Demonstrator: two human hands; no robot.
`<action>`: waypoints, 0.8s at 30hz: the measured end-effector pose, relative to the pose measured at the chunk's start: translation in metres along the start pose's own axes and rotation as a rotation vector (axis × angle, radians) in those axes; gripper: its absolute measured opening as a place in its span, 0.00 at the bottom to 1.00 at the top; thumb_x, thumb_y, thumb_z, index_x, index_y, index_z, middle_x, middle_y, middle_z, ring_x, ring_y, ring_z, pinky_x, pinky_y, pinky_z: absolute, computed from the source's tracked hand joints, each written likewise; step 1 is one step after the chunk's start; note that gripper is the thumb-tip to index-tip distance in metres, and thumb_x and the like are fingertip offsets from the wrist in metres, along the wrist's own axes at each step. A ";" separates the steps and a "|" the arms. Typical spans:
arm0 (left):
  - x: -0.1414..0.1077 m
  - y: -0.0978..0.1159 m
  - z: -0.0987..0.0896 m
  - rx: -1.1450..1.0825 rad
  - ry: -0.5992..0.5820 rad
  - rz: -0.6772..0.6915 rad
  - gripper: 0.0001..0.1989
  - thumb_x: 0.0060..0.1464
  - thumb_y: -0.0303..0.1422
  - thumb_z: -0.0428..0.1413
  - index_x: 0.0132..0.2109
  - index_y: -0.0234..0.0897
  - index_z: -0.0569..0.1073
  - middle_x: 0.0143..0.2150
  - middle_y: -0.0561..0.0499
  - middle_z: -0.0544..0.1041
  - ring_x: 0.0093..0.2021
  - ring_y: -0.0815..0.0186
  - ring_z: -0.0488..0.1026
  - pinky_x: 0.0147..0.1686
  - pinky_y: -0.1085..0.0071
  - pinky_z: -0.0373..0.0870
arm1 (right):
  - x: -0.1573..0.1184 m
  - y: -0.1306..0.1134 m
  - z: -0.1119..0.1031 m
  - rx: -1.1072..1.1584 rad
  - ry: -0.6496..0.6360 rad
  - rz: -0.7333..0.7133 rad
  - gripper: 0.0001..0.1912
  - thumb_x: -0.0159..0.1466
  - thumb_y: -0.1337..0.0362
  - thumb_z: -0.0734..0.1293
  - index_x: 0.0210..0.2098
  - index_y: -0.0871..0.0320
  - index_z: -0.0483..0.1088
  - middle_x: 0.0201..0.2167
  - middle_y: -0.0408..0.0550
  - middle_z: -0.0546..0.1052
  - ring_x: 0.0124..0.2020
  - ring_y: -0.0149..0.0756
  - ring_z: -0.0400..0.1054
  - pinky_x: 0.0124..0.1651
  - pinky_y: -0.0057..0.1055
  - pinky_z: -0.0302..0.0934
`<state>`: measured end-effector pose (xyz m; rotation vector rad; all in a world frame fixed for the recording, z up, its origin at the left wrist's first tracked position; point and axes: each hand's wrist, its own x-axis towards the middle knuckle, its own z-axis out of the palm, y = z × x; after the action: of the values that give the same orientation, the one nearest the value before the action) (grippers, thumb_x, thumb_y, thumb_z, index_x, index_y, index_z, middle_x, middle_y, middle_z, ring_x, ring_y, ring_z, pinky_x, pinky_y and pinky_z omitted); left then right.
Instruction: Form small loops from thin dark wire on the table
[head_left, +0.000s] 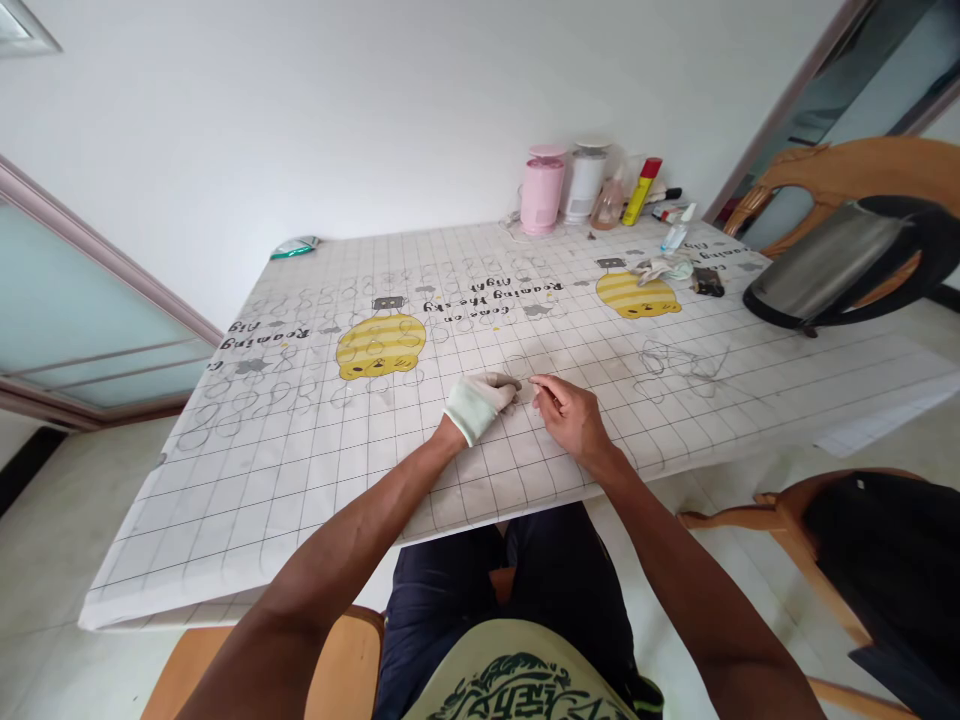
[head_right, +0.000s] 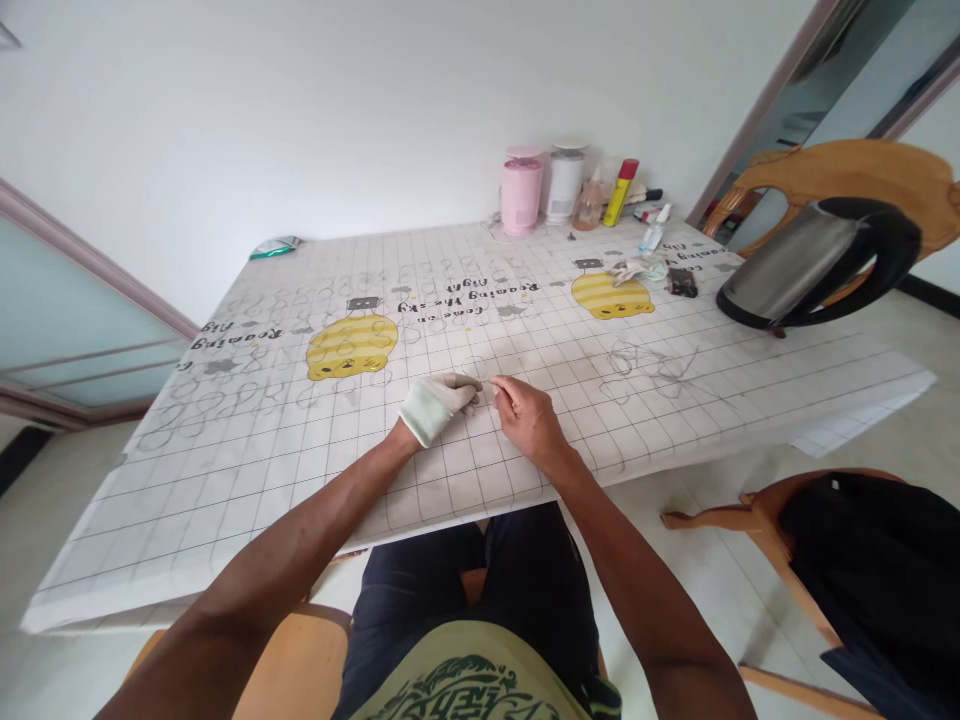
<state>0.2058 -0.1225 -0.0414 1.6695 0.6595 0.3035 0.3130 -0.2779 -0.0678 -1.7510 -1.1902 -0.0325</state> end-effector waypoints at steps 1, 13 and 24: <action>0.001 -0.001 0.000 0.006 0.012 0.005 0.10 0.57 0.27 0.57 0.41 0.36 0.84 0.30 0.51 0.82 0.29 0.68 0.78 0.33 0.73 0.73 | 0.000 -0.001 -0.001 0.016 -0.001 0.003 0.18 0.76 0.59 0.61 0.52 0.56 0.80 0.35 0.50 0.83 0.32 0.39 0.77 0.41 0.36 0.73; -0.006 0.005 -0.002 0.135 0.079 0.043 0.12 0.60 0.28 0.56 0.45 0.37 0.85 0.34 0.52 0.84 0.30 0.69 0.79 0.35 0.75 0.74 | -0.004 0.000 0.014 0.108 0.150 0.101 0.13 0.74 0.55 0.68 0.51 0.55 0.79 0.34 0.48 0.84 0.30 0.38 0.80 0.35 0.33 0.74; -0.001 -0.005 0.003 0.101 -0.005 0.013 0.13 0.59 0.27 0.56 0.45 0.36 0.85 0.31 0.52 0.82 0.28 0.69 0.77 0.31 0.74 0.72 | -0.003 0.004 0.020 -0.200 0.221 -0.175 0.17 0.76 0.68 0.60 0.51 0.56 0.82 0.38 0.52 0.86 0.38 0.42 0.82 0.45 0.38 0.76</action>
<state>0.2052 -0.1256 -0.0464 1.7704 0.6696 0.2786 0.3054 -0.2658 -0.0823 -1.7566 -1.2048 -0.4517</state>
